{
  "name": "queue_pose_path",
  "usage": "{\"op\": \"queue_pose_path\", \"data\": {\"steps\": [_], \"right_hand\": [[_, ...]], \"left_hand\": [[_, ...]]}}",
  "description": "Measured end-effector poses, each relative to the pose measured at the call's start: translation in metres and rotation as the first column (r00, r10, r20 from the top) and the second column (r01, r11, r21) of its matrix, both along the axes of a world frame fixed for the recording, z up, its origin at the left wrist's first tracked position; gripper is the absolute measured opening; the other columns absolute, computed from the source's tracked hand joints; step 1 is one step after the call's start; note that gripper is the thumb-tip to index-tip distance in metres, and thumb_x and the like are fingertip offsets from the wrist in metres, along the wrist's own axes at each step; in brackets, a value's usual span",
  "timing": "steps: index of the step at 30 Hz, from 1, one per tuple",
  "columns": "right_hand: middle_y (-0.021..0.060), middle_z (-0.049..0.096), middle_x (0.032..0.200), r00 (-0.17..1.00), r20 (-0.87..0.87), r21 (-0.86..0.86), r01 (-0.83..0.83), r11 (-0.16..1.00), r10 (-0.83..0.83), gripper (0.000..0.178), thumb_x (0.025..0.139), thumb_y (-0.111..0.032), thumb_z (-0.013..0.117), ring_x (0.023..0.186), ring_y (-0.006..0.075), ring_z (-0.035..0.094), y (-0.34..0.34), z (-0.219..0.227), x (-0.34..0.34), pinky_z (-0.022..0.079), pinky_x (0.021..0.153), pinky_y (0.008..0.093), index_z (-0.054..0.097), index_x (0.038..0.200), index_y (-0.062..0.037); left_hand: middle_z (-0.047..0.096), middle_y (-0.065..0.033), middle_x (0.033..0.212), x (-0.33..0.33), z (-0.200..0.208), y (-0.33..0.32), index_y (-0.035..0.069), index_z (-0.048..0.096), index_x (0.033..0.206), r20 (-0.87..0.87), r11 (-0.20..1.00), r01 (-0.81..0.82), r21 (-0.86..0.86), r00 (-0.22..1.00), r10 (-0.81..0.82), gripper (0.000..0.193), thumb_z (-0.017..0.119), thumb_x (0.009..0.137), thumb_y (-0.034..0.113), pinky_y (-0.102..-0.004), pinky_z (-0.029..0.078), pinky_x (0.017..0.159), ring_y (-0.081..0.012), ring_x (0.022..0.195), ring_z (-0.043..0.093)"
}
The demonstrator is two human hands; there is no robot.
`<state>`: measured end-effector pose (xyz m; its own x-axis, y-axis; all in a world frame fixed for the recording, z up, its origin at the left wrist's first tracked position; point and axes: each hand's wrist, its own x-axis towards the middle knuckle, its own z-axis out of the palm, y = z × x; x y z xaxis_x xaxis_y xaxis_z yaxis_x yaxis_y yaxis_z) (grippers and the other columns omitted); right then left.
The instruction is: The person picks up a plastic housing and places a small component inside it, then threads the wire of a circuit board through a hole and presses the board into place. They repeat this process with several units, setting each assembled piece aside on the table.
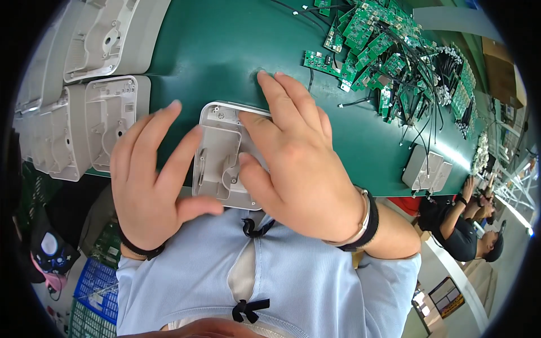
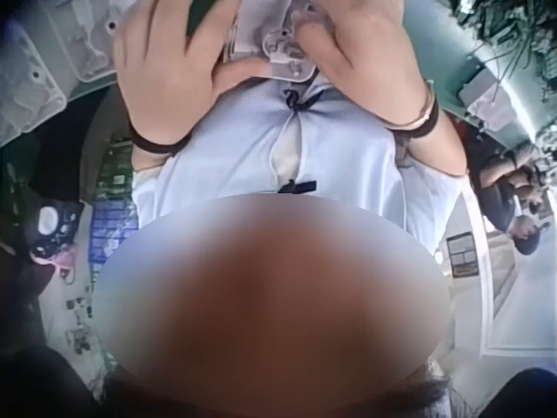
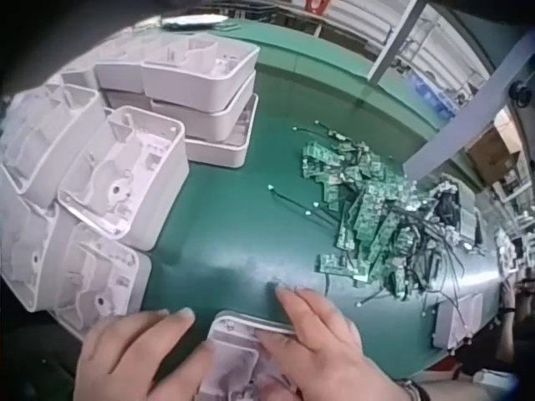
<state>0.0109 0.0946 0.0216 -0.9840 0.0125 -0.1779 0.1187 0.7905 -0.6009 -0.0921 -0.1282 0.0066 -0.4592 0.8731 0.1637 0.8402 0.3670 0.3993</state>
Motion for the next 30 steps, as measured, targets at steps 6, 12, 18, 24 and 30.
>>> {"op": "queue_pose_path", "data": {"steps": [6, 12, 18, 24, 30], "right_hand": [[0.0306, 0.039, 0.163, 0.993, 0.008, -0.068, 0.118, 0.991, -0.118, 0.054, 0.083, -0.005, 0.066, 0.152, 0.0505, 0.033, -0.008, -0.012, 0.004, 0.029, 0.123, 0.0557, 0.065, 0.136, 0.0002], [0.0303, 0.038, 0.163, 0.983, 0.025, -0.129, 0.181, 0.975, -0.180, 0.054, 0.083, -0.007, 0.066, 0.152, 0.0485, 0.033, -0.012, -0.024, 0.007, 0.029, 0.121, 0.0553, 0.064, 0.137, -0.0016], [0.0273, 0.035, 0.166, 0.980, 0.037, -0.185, 0.200, 0.962, -0.197, 0.057, 0.083, -0.005, 0.065, 0.153, 0.0469, 0.031, -0.012, -0.024, 0.008, 0.027, 0.122, 0.0535, 0.064, 0.140, -0.0047], [0.0279, 0.036, 0.166, 0.986, 0.045, -0.175, 0.166, 0.970, -0.161, 0.056, 0.083, -0.006, 0.065, 0.154, 0.0462, 0.031, -0.008, -0.022, 0.008, 0.028, 0.122, 0.0537, 0.065, 0.139, -0.0038], [0.0273, 0.037, 0.165, 1.000, -0.011, -0.112, 0.021, 0.994, -0.022, 0.053, 0.084, -0.007, 0.066, 0.153, 0.0456, 0.031, 0.014, -0.029, 0.002, 0.028, 0.122, 0.0539, 0.068, 0.137, -0.0052]], "left_hand": [[0.056, -0.0149, 0.149, -0.011, 0.000, 0.030, 0.006, 0.071, 0.120, -0.053, 0.990, 0.043, -0.134, 0.997, -0.051, 0.074, 0.065, 0.086, 0.071, -0.0506, 0.045, 0.104, -0.0384, 0.129, 0.056], [0.057, -0.0141, 0.148, -0.021, 0.001, 0.040, 0.006, 0.071, 0.118, 0.048, 0.976, 0.104, -0.193, 0.994, -0.096, 0.070, 0.072, 0.081, 0.065, -0.0504, 0.043, 0.106, -0.0384, 0.129, 0.055], [0.058, -0.0147, 0.143, -0.037, 0.012, 0.041, 0.006, 0.069, 0.124, 0.074, 0.934, 0.227, -0.275, 0.974, -0.214, 0.072, 0.080, 0.076, 0.059, -0.0483, 0.046, 0.103, -0.0360, 0.125, 0.057], [0.056, -0.0161, 0.139, -0.058, 0.028, 0.047, 0.005, 0.062, 0.134, 0.253, 0.811, 0.409, -0.417, 0.910, -0.329, 0.075, 0.087, 0.076, 0.044, -0.0456, 0.050, 0.100, -0.0359, 0.124, 0.059], [0.052, -0.0180, 0.139, -0.060, 0.028, 0.045, 0.005, 0.055, 0.142, 0.483, 0.802, 0.478, -0.359, 0.830, -0.278, 0.078, 0.091, 0.074, 0.017, -0.0472, 0.053, 0.097, -0.0419, 0.116, 0.062]]}}
